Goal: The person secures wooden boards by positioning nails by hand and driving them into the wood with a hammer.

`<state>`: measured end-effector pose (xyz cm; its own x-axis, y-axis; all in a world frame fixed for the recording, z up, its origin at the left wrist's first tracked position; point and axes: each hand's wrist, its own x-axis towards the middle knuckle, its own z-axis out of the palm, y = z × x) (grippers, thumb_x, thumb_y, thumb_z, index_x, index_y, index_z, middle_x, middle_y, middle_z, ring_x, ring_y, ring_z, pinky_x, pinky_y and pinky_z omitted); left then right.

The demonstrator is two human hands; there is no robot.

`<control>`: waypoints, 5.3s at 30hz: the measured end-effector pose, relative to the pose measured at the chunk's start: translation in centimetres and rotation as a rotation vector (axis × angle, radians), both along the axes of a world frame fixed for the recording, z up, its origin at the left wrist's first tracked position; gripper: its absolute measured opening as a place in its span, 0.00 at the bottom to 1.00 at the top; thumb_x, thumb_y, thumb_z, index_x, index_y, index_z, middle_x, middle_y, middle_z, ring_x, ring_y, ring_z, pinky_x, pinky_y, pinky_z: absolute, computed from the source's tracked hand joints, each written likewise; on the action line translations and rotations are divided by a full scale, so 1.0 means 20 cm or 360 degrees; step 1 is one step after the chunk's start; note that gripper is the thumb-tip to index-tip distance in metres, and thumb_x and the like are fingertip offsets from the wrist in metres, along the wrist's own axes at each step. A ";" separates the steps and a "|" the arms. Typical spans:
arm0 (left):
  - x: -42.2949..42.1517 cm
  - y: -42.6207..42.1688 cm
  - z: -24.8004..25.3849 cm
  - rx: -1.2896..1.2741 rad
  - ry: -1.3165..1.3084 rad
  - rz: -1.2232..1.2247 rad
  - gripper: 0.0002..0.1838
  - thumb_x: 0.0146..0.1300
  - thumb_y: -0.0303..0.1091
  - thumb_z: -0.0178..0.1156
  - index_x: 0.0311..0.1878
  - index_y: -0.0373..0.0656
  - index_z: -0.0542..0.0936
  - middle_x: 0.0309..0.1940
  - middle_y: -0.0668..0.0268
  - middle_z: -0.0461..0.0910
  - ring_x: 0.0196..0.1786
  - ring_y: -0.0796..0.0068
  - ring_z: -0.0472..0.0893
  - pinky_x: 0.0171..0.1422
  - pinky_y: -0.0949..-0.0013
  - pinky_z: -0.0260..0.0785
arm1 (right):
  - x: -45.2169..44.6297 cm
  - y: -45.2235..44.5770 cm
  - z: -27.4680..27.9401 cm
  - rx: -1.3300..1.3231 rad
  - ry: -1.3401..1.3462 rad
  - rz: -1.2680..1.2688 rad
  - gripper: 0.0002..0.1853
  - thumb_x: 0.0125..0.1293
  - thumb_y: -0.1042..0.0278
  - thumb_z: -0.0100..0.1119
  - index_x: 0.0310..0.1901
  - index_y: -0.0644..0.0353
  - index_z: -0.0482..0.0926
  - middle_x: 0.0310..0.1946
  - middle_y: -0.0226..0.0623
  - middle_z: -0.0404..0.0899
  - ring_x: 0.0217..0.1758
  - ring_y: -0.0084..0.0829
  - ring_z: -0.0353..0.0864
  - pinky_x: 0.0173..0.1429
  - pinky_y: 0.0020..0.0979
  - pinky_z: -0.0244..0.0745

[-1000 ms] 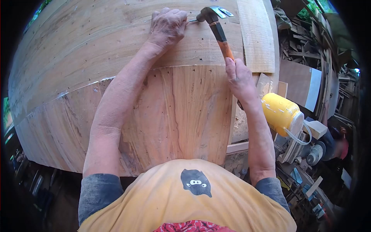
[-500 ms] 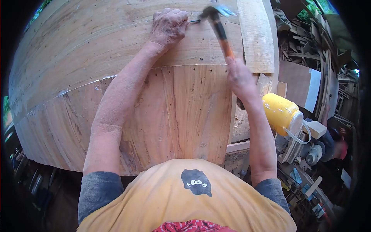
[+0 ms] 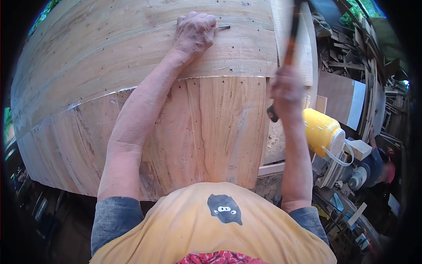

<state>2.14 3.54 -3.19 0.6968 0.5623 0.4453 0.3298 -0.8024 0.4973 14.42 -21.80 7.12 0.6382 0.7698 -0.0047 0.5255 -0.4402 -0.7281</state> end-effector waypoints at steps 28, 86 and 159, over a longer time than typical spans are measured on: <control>-0.38 -0.26 0.08 0.0110 0.0087 0.0059 0.07 0.60 0.32 0.68 0.32 0.50 0.78 0.31 0.67 0.76 0.39 0.62 0.77 0.47 0.57 0.63 | -0.39 -0.46 -0.17 -0.0531 0.0307 -0.0179 0.14 0.80 0.57 0.52 0.43 0.61 0.71 0.25 0.50 0.76 0.29 0.54 0.79 0.35 0.50 0.72; 0.00 -0.04 -0.02 0.0020 0.0023 0.0102 0.04 0.64 0.35 0.67 0.36 0.50 0.81 0.34 0.69 0.81 0.45 0.63 0.79 0.53 0.57 0.66 | -0.09 0.04 0.06 0.0110 0.0347 -0.0100 0.29 0.83 0.39 0.42 0.38 0.60 0.74 0.21 0.29 0.72 0.20 0.20 0.70 0.25 0.25 0.66; -0.81 0.24 -0.04 0.0109 0.0096 0.0410 0.04 0.64 0.34 0.67 0.36 0.49 0.81 0.34 0.69 0.81 0.46 0.63 0.80 0.54 0.58 0.68 | -0.45 0.55 -0.06 -0.0538 -0.0168 0.0610 0.28 0.84 0.42 0.42 0.41 0.64 0.75 0.25 0.47 0.77 0.29 0.43 0.78 0.36 0.44 0.74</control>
